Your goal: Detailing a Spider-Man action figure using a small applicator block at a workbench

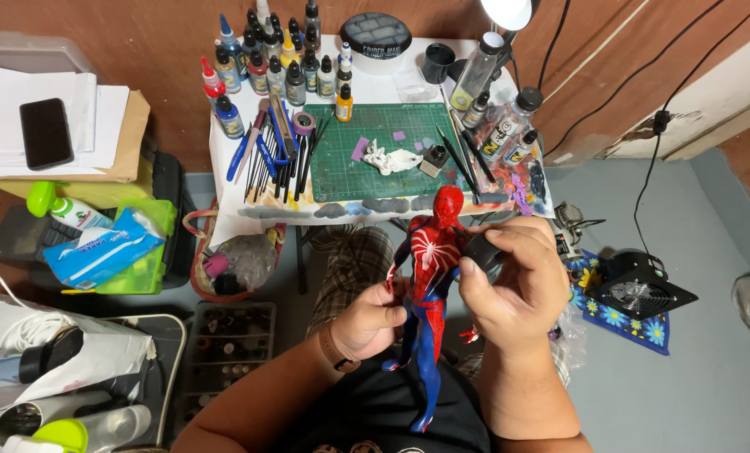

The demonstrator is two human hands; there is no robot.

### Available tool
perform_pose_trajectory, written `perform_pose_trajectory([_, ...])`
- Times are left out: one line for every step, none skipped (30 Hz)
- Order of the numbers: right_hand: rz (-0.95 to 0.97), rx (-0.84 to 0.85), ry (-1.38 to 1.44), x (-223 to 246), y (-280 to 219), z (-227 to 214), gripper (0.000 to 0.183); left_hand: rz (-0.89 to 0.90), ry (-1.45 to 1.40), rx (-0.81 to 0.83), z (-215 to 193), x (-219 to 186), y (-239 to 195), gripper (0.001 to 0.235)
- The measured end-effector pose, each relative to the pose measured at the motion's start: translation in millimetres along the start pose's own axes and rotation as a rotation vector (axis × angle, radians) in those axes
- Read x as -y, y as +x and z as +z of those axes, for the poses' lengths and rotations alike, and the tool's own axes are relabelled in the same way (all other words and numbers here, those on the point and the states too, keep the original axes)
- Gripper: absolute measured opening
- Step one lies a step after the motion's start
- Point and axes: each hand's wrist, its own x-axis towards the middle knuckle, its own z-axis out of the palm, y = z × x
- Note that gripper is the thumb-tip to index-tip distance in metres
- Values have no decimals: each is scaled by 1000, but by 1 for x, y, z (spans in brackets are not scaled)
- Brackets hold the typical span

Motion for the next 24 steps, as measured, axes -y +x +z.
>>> perform_pose_trajectory([1, 0, 0, 0, -1, 0, 28, 0, 0, 0, 1, -1, -1, 49])
perform_pose_trajectory([2, 0, 1, 0, -1, -1, 29, -4, -1, -2, 2, -1, -1, 48])
perform_pose_trajectory([4, 0, 2, -1, -1, -1, 29, -7, -2, -4, 3, -2, -1, 48])
perform_pose_trajectory([4, 0, 2, -1, -1, -1, 29, -7, -2, -4, 3, -2, -1, 48])
perform_pose_trajectory([5, -1, 8, -1, -1, 0, 29, -7, -1, -3, 2, -1, -1, 48])
perform_pose_trajectory([4, -2, 13, -1, -1, 0, 30, -8, 1, -1, 1, -1, -1, 48])
perform_pose_trajectory([4, -2, 13, -1, 0, 0, 30, -8, 2, 0, 1, -2, -1, 48])
perform_pose_trajectory([2, -2, 10, -1, 0, 0, 30, -9, -4, 1, 2, -2, -1, 48])
perform_pose_trajectory([0, -1, 8, -1, 0, 0, 29, -10, -9, 2, 2, -2, -1, 47])
perform_pose_trajectory([0, -1, 8, -1, 0, 0, 29, -10, -9, 1, 5, -4, -1, 47])
perform_pose_trajectory([5, 4, 3, -2, -1, 0, 29, -8, -9, 2, 8, -5, -1, 47])
perform_pose_trajectory([9, 8, -2, -2, -1, 0, 29, -6, -8, 3, 10, -7, -1, 46])
perform_pose_trajectory([8, 7, -2, -3, -3, 0, 29, -6, -8, 4, 8, -5, 0, 46])
perform_pose_trajectory([26, -3, 26, -4, -4, 0, 29, -4, -10, 0, 5, -4, 0, 47])
perform_pose_trajectory([44, -13, 54, -5, -6, 0, 30, -1, -13, -4, 2, -3, 0, 47])
perform_pose_trajectory([43, -16, 56, -7, -8, 3, 30, -2, -9, -3, -7, 0, 2, 47])
perform_pose_trajectory([89, -96, 121, -10, -9, 5, 32, 23, -35, -21, -15, 3, 5, 48])
perform_pose_trajectory([137, -175, 187, -12, -11, 8, 34, 47, -61, -39, -23, 6, 7, 48])
perform_pose_trajectory([136, -179, 189, -22, -15, 3, 34, 46, -57, -39, -22, -1, 8, 48])
perform_pose_trajectory([182, -220, 192, -32, -20, -1, 34, 83, -50, -67, -21, -8, 9, 48])
perform_pose_trajectory([229, -261, 194, -42, -24, -6, 34, 119, -42, -95, -19, -15, 10, 49])
perform_pose_trajectory([227, -265, 198, -54, -29, -7, 34, 120, -37, -94, -23, -23, 13, 49])
perform_pose_trajectory([322, -351, 219, -66, -34, -9, 29, 168, 13, -131, -25, -31, 16, 46])
perform_pose_trajectory([417, -436, 246, -79, -38, -8, 26, 219, 67, -169, -29, -41, 18, 43])
